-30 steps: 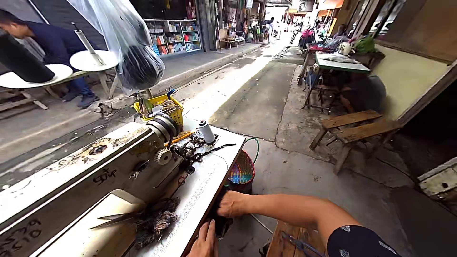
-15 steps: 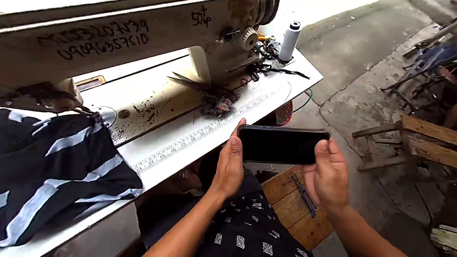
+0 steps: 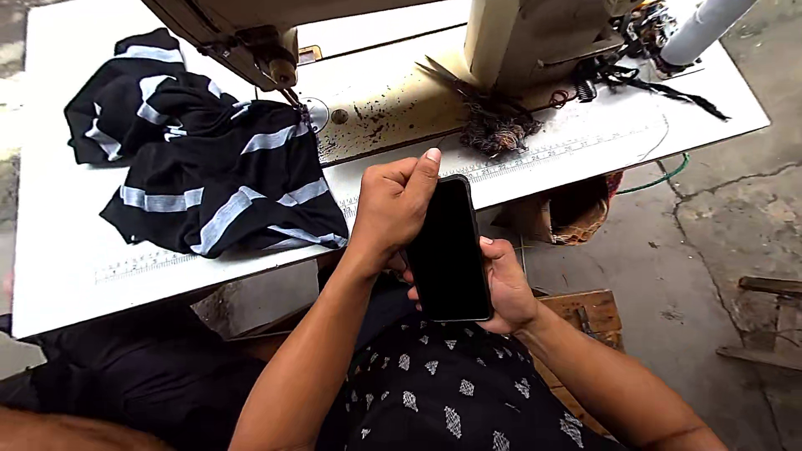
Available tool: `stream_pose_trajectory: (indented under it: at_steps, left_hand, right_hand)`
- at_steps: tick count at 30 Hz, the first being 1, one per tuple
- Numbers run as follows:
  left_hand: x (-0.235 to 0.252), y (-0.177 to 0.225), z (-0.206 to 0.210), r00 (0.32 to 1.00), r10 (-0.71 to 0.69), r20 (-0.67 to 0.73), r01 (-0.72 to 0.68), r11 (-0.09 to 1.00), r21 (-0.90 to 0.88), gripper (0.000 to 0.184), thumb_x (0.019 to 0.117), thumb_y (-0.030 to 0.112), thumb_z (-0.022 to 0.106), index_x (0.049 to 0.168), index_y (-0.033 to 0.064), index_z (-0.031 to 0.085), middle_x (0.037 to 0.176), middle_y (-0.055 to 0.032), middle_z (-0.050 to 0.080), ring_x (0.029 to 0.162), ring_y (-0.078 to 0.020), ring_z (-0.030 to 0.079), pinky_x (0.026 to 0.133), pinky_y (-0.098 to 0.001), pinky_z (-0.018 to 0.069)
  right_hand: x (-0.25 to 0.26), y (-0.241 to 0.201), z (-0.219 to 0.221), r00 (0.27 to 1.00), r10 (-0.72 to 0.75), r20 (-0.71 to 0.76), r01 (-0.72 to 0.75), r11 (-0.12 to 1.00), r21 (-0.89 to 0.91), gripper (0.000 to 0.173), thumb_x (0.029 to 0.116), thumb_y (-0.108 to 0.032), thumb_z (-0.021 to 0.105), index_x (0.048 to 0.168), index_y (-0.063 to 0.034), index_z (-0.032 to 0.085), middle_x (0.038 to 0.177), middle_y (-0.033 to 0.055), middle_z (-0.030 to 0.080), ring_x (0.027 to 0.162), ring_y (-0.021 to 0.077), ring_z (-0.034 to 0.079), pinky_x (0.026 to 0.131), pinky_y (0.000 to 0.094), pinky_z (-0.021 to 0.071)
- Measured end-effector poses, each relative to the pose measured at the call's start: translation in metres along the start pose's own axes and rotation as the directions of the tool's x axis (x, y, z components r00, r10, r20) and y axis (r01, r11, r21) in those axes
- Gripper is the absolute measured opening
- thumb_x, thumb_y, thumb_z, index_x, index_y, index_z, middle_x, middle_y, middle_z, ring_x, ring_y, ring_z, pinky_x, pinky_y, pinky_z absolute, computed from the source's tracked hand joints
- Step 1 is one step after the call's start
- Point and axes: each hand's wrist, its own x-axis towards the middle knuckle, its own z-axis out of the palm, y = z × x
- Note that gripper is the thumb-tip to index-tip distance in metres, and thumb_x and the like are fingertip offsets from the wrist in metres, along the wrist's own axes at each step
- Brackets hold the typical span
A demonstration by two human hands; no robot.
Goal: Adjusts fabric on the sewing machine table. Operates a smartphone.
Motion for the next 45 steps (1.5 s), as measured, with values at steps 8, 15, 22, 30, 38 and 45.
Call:
stream_pose_trajectory:
  at_steps: [8,15,22,30,38,45]
  left_hand:
    - [0.030,-0.007,-0.004,0.997,-0.078,0.028,0.076,0.994,0.080,0.055,0.1078,0.027,0.051,0.054,0.0155,0.044,0.047,0.0047,0.040,0.041,-0.0055,0.037,0.041,-0.0255,0.0292]
    - [0.027,-0.006,-0.021,0.963,-0.265,0.039,0.268,0.948,-0.171,0.054,0.1129,0.042,0.031,0.116,0.0069,0.072,0.088,-0.0047,0.074,0.077,-0.0142,0.073,0.069,-0.0358,0.0628]
    - [-0.029,-0.016,-0.042,0.948,-0.294,0.118,0.316,0.912,-0.261,0.051,0.1137,0.037,0.032,0.119,0.0055,0.072,0.097,-0.0056,0.078,0.077,-0.0137,0.075,0.063,-0.0293,0.0641]
    - [-0.043,-0.021,-0.037,0.990,-0.139,-0.019,0.134,0.974,-0.181,0.028,0.1095,0.022,0.051,0.115,0.0046,0.073,0.099,-0.0061,0.077,0.078,-0.0128,0.076,0.061,-0.0273,0.0645]
    - [-0.044,-0.025,-0.035,0.987,-0.157,-0.034,0.147,0.968,-0.203,0.027,0.1088,0.020,0.052,0.114,0.0042,0.073,0.097,-0.0061,0.077,0.076,-0.0127,0.076,0.059,-0.0278,0.0642]
    - [-0.047,-0.024,-0.034,0.989,-0.139,-0.043,0.128,0.972,-0.200,0.026,0.1079,0.019,0.054,0.113,0.0030,0.074,0.097,-0.0061,0.077,0.077,-0.0124,0.076,0.061,-0.0278,0.0648]
  right_hand:
    - [0.006,-0.014,-0.013,1.000,0.002,0.023,-0.001,0.998,-0.057,0.066,0.0966,-0.066,0.049,0.146,-0.0232,0.047,0.134,0.0182,0.061,0.122,0.0369,0.063,0.099,0.0578,0.0538]
    - [0.003,-0.022,-0.015,0.992,-0.068,0.107,0.097,0.949,-0.299,0.080,0.0914,-0.009,0.064,0.153,-0.0389,0.023,0.134,0.0100,0.061,0.112,0.0324,0.069,0.080,0.0498,0.0642]
    - [0.011,-0.020,-0.018,0.986,-0.156,0.060,0.166,0.883,-0.440,0.095,0.0817,0.015,0.063,0.152,-0.0334,0.022,0.128,0.0129,0.062,0.098,0.0330,0.074,0.056,0.0422,0.0658]
    - [0.021,-0.012,-0.008,0.978,-0.188,-0.089,0.105,0.816,-0.568,0.055,0.1023,-0.003,0.052,0.147,-0.0272,0.032,0.122,0.0107,0.065,0.096,0.0287,0.074,0.058,0.0418,0.0661]
    - [0.018,-0.012,-0.009,0.982,-0.182,-0.046,0.119,0.792,-0.599,0.080,0.0866,0.010,0.060,0.150,-0.0247,0.027,0.120,0.0117,0.065,0.092,0.0289,0.075,0.057,0.0401,0.0662]
    - [0.021,-0.011,-0.002,0.967,-0.160,-0.200,0.040,0.866,-0.498,0.035,0.1097,-0.020,0.043,0.144,-0.0262,0.038,0.117,0.0135,0.067,0.088,0.0284,0.075,0.050,0.0403,0.0636]
